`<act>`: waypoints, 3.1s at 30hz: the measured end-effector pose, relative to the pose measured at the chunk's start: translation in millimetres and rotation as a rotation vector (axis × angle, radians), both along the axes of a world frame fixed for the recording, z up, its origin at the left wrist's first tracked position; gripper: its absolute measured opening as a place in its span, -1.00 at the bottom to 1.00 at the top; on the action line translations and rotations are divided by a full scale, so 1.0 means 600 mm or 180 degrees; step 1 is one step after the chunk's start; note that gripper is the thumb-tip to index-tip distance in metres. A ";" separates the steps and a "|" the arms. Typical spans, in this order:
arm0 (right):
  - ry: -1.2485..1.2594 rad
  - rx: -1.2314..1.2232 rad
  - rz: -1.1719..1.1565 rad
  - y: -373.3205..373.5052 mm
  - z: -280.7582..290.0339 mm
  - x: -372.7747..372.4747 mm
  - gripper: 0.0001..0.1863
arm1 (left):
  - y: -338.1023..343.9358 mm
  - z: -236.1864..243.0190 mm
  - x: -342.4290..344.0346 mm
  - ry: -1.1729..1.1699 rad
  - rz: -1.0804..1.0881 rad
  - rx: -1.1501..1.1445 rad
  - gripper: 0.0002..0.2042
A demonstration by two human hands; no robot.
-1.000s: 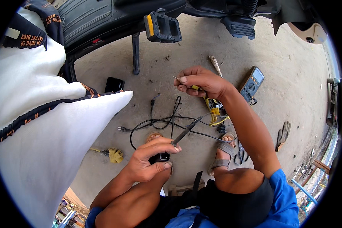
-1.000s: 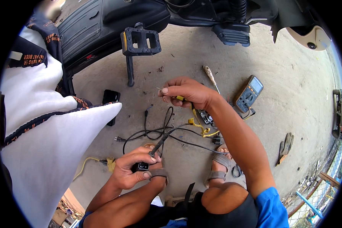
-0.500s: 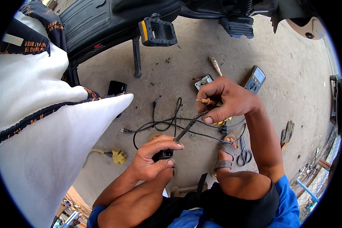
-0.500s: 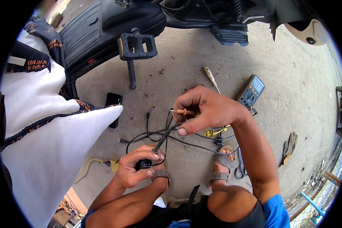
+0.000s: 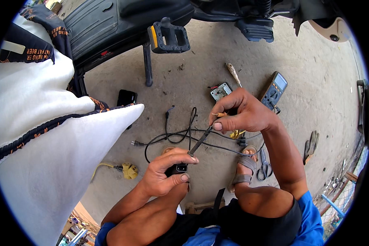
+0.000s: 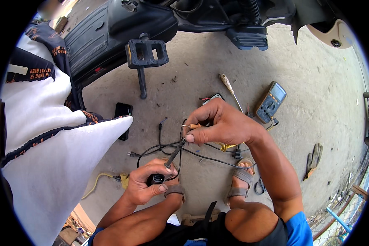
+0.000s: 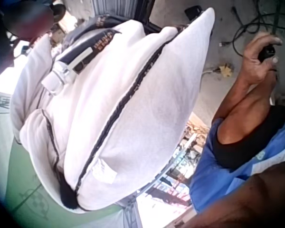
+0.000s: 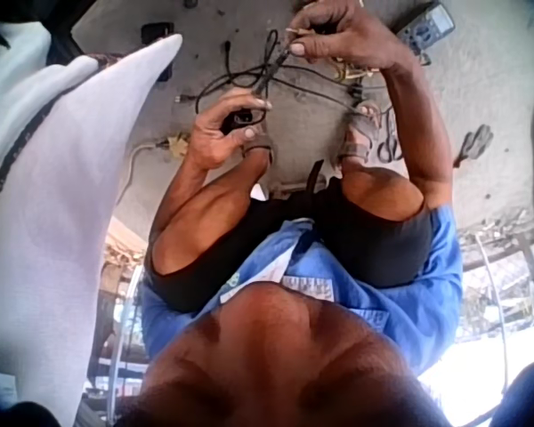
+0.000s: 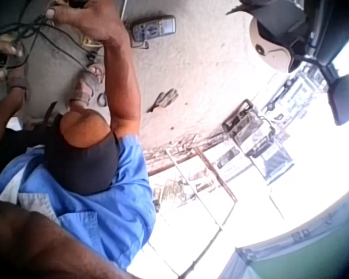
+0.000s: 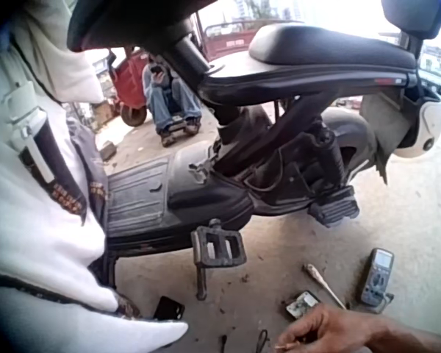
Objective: The person sits on the floor and repairs a black power adapter cable. They strip the wire insulation, twist the exposed copper strands, and wrap the connection with yellow electrical tape. A multimeter and a circuit board are visible on the floor nearby.
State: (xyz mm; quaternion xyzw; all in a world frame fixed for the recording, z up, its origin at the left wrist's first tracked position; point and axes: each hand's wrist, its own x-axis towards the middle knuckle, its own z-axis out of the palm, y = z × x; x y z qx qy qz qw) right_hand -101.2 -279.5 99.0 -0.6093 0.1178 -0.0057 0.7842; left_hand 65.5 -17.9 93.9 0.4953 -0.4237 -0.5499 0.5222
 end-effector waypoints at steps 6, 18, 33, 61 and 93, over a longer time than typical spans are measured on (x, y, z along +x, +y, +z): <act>0.0054 -0.0297 0.0013 -0.001 0.016 0.001 -0.82 | 0.000 -0.003 0.002 -0.0018 -0.0014 -0.0078 -0.61; -0.0153 -0.0400 -0.0112 -0.005 0.040 0.008 -0.86 | 0.005 0.000 0.000 0.0515 -0.0070 0.0280 -0.20; -0.0293 -0.0544 0.0265 0.010 0.042 0.034 -0.88 | 0.015 -0.010 -0.006 0.0641 -0.0207 0.0328 -0.33; 0.1505 -0.0424 0.0272 -0.046 -0.096 0.108 -0.65 | 0.020 -0.024 -0.003 0.0828 -0.0547 0.0137 -0.33; 0.1089 -0.2870 0.1421 0.015 -0.350 0.234 -0.74 | 0.036 -0.026 0.011 0.0685 -0.0634 0.0141 -0.40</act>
